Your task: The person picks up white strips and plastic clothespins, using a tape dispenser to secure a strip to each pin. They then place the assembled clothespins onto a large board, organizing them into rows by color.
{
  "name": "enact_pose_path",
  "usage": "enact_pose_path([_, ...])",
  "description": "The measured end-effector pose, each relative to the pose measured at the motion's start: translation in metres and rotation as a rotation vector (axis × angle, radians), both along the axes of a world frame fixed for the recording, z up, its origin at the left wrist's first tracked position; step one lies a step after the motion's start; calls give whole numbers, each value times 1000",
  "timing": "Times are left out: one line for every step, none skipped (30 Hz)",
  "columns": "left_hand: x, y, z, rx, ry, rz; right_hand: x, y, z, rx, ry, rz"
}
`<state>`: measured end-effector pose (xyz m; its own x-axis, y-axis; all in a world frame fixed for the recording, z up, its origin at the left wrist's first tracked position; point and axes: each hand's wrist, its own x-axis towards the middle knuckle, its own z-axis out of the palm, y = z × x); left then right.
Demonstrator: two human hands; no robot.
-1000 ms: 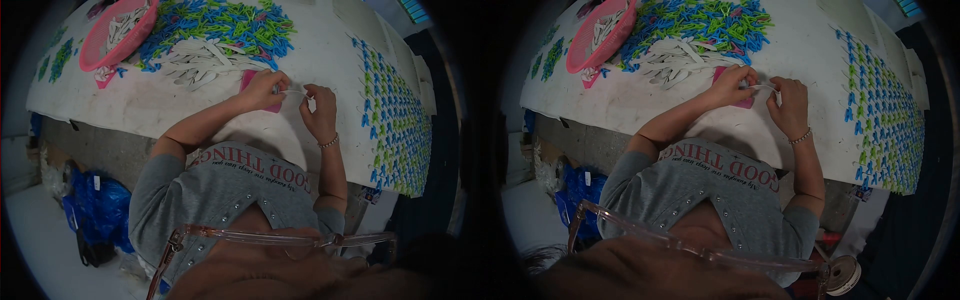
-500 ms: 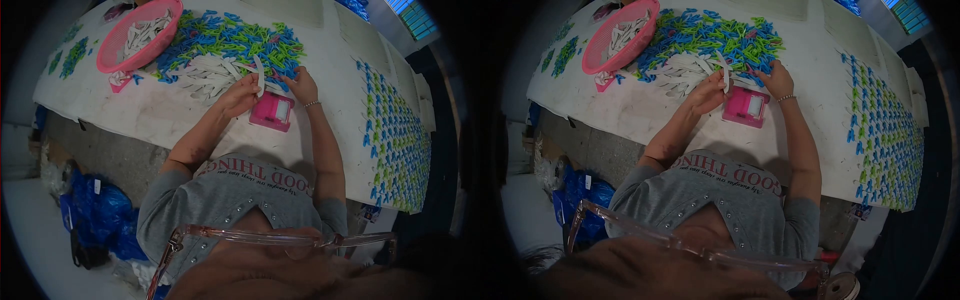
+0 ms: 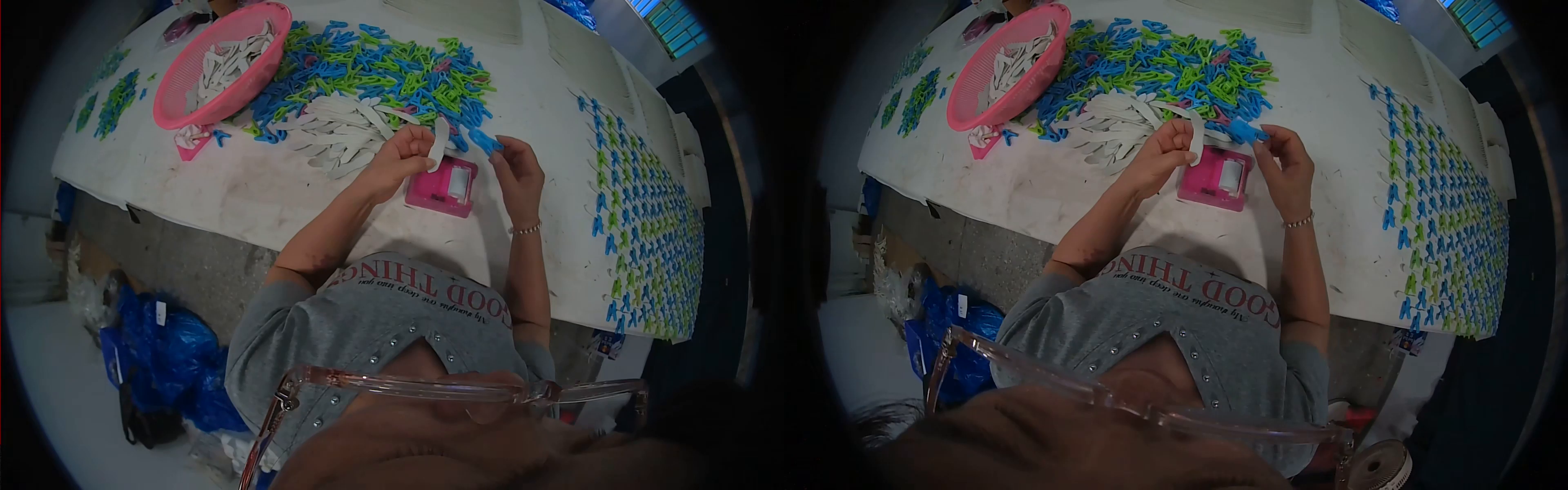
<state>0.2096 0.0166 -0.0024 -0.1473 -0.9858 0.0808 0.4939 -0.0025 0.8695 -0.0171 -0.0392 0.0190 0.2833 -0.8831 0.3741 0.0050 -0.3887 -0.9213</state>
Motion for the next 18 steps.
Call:
enact_pose_path([-1,3,3,-21,-33,0,-2,14,5,4,-1,-8])
enact_pose_path([-2,4,4,-42,-67,0,-2,27,10,-12,-6,-1])
enact_pose_path([-3,5,3,-39,-70,-9,-2,35,12,-28,-12,6])
enact_pose_path([-4,6,3,-50,-88,-9,-3,41,11,-25,-15,-2])
enact_pose_path([-5,6,3,-62,-106,-7,-4,45,9,-42,15,-10])
enact_pose_path([-5,7,3,-62,-108,-12,-5,47,7,-60,45,-17])
enact_pose_path([-7,7,4,-69,-112,-9,-4,49,6,-59,44,-19])
enact_pose_path([-8,8,5,-76,-114,-6,-3,50,4,-55,14,-33])
enact_pose_path([-9,9,7,-76,-113,-6,-1,51,3,-51,-15,-46])
enact_pose_path([-10,10,10,-76,-108,-7,1,52,3,-51,-14,-47])
enact_pose_path([-11,11,11,-77,-102,-7,3,54,2,-43,-34,-44])
enact_pose_path([-11,10,10,-77,-103,-7,4,54,2,-36,-55,-42])
enact_pose_path([-12,10,8,-87,-108,-16,5,54,3,-37,-56,-41])
enact_pose_path([-12,10,6,-96,-113,-25,6,54,3,-18,-66,-30])
enact_pose_path([-12,10,6,-95,-113,-26,7,54,3,0,-77,-20])
enact_pose_path([-12,10,5,-97,-110,-27,7,53,2,1,-77,-20])
enact_pose_path([-13,10,5,-99,-108,-29,8,52,1,-8,-72,-16])
enact_pose_path([-13,10,5,-101,-107,-35,7,51,0,-19,-66,-16])
